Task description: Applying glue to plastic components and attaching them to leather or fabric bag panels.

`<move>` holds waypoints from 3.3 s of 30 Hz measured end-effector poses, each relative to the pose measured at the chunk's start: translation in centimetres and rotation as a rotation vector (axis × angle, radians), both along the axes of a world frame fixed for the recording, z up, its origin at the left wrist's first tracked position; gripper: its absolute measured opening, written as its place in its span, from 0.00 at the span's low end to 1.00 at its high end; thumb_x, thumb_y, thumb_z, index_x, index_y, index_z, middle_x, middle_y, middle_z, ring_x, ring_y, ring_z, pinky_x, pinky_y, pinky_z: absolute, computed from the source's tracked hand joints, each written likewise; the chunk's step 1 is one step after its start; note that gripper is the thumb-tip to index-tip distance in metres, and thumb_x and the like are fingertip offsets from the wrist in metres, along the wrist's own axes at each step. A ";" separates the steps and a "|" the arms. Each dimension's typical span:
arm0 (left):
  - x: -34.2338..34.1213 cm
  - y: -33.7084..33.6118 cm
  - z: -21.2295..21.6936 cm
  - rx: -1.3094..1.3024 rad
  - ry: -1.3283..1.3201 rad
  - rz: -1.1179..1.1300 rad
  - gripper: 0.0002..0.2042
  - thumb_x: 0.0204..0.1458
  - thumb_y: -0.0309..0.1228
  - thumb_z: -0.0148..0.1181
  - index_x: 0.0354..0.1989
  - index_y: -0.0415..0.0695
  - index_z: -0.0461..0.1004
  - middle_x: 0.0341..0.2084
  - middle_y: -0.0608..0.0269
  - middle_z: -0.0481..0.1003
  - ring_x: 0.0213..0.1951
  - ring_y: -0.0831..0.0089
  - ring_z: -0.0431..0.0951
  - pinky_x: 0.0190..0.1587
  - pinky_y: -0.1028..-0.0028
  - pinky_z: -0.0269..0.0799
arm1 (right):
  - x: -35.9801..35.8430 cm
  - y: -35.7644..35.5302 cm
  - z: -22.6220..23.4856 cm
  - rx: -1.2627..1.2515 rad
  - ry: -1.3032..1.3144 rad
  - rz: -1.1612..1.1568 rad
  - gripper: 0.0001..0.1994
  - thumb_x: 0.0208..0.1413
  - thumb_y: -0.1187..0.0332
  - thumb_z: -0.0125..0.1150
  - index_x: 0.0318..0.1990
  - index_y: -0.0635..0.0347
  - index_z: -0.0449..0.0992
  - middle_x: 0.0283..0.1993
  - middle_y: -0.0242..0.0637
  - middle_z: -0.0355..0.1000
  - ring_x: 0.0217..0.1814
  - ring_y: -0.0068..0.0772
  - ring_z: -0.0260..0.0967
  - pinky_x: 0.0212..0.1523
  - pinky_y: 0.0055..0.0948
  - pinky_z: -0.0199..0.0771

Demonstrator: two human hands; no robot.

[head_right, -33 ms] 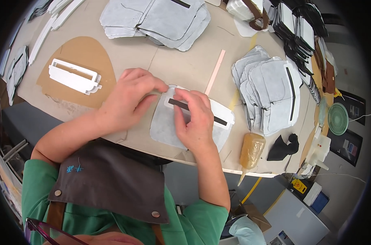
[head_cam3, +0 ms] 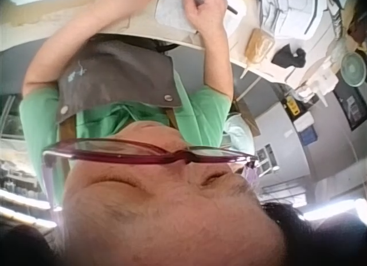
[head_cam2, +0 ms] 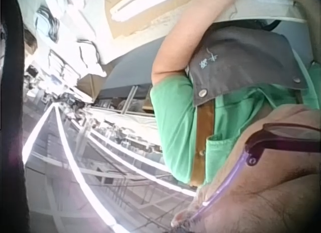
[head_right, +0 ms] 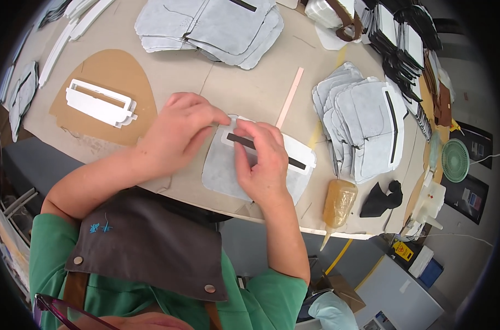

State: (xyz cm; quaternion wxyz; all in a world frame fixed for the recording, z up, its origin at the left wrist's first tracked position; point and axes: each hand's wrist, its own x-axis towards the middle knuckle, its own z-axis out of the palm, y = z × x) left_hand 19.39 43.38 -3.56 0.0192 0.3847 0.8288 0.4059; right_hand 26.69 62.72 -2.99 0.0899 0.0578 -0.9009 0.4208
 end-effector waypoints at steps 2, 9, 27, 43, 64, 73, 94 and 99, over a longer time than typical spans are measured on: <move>0.3 1.3 0.0 -0.004 0.039 -0.003 0.17 0.44 0.23 0.66 0.43 0.48 0.73 0.36 0.69 0.77 0.45 0.63 0.72 0.53 0.61 0.62 | 0.2 0.2 -0.1 0.019 0.031 -0.007 0.22 0.45 0.84 0.63 0.51 0.59 0.74 0.41 0.36 0.78 0.48 0.41 0.71 0.49 0.36 0.72; 0.3 1.5 0.4 -0.063 0.114 0.036 0.21 0.42 0.24 0.67 0.47 0.48 0.72 0.33 0.75 0.80 0.45 0.66 0.73 0.52 0.62 0.62 | 0.3 0.7 0.0 0.060 0.065 -0.019 0.25 0.46 0.81 0.64 0.55 0.59 0.72 0.40 0.35 0.79 0.49 0.40 0.69 0.50 0.35 0.69; -1.9 2.0 3.1 -0.038 -0.028 -0.086 0.18 0.45 0.16 0.57 0.46 0.42 0.75 0.41 0.57 0.78 0.46 0.56 0.75 0.51 0.64 0.68 | 3.6 5.3 0.3 0.138 0.013 -0.411 0.18 0.50 0.81 0.62 0.50 0.57 0.76 0.40 0.31 0.80 0.47 0.34 0.72 0.51 0.31 0.69; 1.8 8.4 1.2 -0.121 0.161 -0.324 0.25 0.44 0.17 0.52 0.55 0.39 0.71 0.44 0.56 0.77 0.47 0.60 0.75 0.52 0.63 0.70 | 7.2 7.8 0.6 -0.048 -0.100 -0.549 0.20 0.56 0.84 0.51 0.56 0.60 0.72 0.46 0.38 0.79 0.44 0.33 0.74 0.46 0.27 0.73; 2.4 11.9 -0.3 -0.090 0.361 -0.282 0.14 0.44 0.26 0.60 0.41 0.45 0.81 0.37 0.67 0.72 0.43 0.69 0.72 0.45 0.69 0.66 | 7.7 6.8 -1.5 -0.071 0.011 -0.654 0.21 0.50 0.83 0.58 0.53 0.62 0.71 0.45 0.34 0.79 0.49 0.37 0.71 0.50 0.31 0.71; 2.6 11.9 -0.4 -0.087 0.375 -0.292 0.15 0.45 0.27 0.58 0.43 0.43 0.80 0.39 0.65 0.71 0.46 0.68 0.69 0.48 0.69 0.65 | 7.8 7.2 -1.7 0.000 0.091 -0.627 0.25 0.48 0.84 0.58 0.56 0.62 0.69 0.45 0.37 0.76 0.50 0.41 0.70 0.52 0.34 0.69; 2.6 11.8 -0.3 -0.080 0.320 -0.264 0.16 0.44 0.27 0.63 0.44 0.46 0.79 0.42 0.66 0.73 0.45 0.67 0.71 0.46 0.67 0.65 | 7.1 6.7 -0.6 -0.167 -0.075 -0.710 0.22 0.49 0.85 0.58 0.53 0.63 0.69 0.35 0.29 0.71 0.30 0.17 0.63 0.33 0.18 0.67; 2.6 11.7 -0.3 -0.088 0.302 -0.294 0.17 0.43 0.26 0.63 0.44 0.50 0.80 0.44 0.66 0.73 0.45 0.64 0.70 0.46 0.66 0.65 | 7.4 7.1 -0.7 -0.245 -0.075 -0.688 0.23 0.48 0.86 0.56 0.55 0.62 0.68 0.38 0.29 0.71 0.29 0.16 0.61 0.32 0.18 0.67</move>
